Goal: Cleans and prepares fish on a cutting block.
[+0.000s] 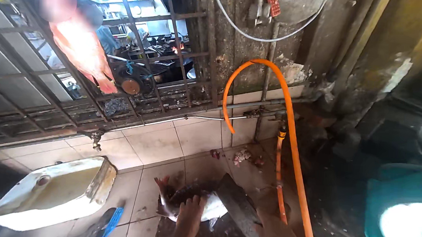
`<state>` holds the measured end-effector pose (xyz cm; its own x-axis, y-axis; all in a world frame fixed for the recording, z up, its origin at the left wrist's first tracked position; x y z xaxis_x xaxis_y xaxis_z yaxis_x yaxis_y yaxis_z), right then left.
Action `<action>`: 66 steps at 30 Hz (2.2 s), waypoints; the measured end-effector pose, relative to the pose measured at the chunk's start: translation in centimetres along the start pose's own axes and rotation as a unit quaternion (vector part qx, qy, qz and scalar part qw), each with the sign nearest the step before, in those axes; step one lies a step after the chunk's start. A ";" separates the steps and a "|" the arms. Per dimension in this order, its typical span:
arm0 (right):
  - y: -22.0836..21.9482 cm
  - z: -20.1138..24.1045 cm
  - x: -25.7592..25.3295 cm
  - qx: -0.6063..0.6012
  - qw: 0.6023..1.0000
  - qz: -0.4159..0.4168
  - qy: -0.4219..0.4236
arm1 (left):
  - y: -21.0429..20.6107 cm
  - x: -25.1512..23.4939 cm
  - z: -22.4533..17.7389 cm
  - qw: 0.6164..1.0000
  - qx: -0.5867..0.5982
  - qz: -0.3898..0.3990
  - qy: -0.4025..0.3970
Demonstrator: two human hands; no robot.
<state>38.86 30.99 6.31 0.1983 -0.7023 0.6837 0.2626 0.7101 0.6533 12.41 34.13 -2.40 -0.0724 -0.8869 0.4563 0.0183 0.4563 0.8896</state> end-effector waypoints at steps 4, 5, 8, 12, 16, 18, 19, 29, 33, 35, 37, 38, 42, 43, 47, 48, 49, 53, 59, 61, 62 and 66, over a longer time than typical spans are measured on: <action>-0.4 1.3 0.1 0.048 0.998 0.022 -0.041 | -0.5 0.9 1.1 1.000 0.007 0.024 -0.018; 0.1 1.7 0.2 0.071 0.996 0.035 -0.047 | -0.5 1.0 1.1 1.000 0.008 0.022 -0.019; 1.8 2.4 -0.2 0.118 0.988 0.096 -0.021 | -0.7 1.2 0.9 0.999 0.013 0.031 -0.019; 0.7 2.0 -4.6 -0.034 0.988 0.153 0.007 | -0.8 1.0 1.1 0.999 0.005 0.012 -0.038; -5.8 1.6 -6.2 -0.292 0.953 0.083 -0.021 | -0.8 1.0 1.1 0.998 0.004 0.038 -0.047; -7.6 0.2 -3.7 -0.331 0.937 0.108 -0.021 | -1.1 1.7 1.3 0.996 0.005 0.067 -0.053; -8.0 -0.5 -2.6 -0.338 0.933 0.125 -0.013 | -1.1 1.8 1.2 0.996 0.010 0.069 -0.059; -9.4 3.0 -2.4 -0.314 0.947 0.057 -0.042 | -0.4 1.9 1.1 0.991 0.009 0.112 -0.071; -10.4 2.3 -4.1 -0.350 0.936 0.024 -0.029 | 0.0 0.9 0.8 0.984 -0.007 0.149 -0.099; -10.1 3.6 -6.6 -0.326 0.945 -0.027 -0.032 | 0.2 0.6 0.8 0.980 -0.019 0.165 -0.109; -9.8 4.5 -5.9 -0.264 0.963 -0.026 -0.052 | 0.4 0.4 0.9 0.980 -0.014 0.175 -0.095; -10.0 4.9 -4.4 -0.230 0.971 -0.009 -0.065 | 0.4 0.3 1.1 0.980 -0.009 0.178 -0.083; -7.6 4.8 -2.2 -0.150 0.986 0.026 -0.069 | 0.4 0.2 0.3 0.984 0.015 0.166 -0.068; -6.2 5.7 -3.2 -0.128 0.990 0.021 -0.061 | 0.2 0.6 -0.2 0.985 0.027 0.160 -0.056; -5.7 8.1 -4.0 -0.103 0.993 0.037 -0.044 | -0.5 0.7 -0.7 0.984 0.109 0.124 0.073; -6.4 7.6 -2.7 -0.108 0.992 0.054 -0.045 | -0.5 0.6 -0.5 0.981 0.123 0.119 0.093; -6.9 6.7 -1.4 -0.109 0.991 0.068 -0.049 | -0.3 0.6 -0.4 0.979 0.124 0.120 0.106; -3.2 5.3 -3.4 -0.082 0.995 0.058 0.002 | -0.5 1.3 -2.2 0.985 0.069 0.109 0.117; -5.7 4.8 -2.8 -0.095 0.992 0.086 0.006 | -0.4 1.4 -2.2 0.972 0.107 0.073 0.198; -7.4 1.3 0.8 -0.074 0.990 0.110 -0.038 | -0.2 1.1 -2.4 0.966 0.119 0.090 0.212; -7.5 -0.4 2.0 -0.046 0.991 0.115 -0.048 | -0.1 1.1 -2.4 0.965 0.120 0.105 0.208; -2.9 -5.1 3.3 0.059 0.995 0.069 -0.047 | 0.4 2.0 -2.7 0.967 0.126 0.137 0.176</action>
<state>43.59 26.39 5.00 0.1336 -0.5935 0.7937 0.1244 0.8045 0.5807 15.02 32.38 -1.07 0.2457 -0.6796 0.6912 -0.2584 0.6413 0.7225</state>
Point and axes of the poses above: each hand's wrist, its own x-axis away from the middle knuckle, its own y-axis out of the back of the hand, z = x × y, the point moved 6 cm from there along -x, towards the middle knuckle, and after that the axes turned 10 degrees about z, right-handed, at the moved point
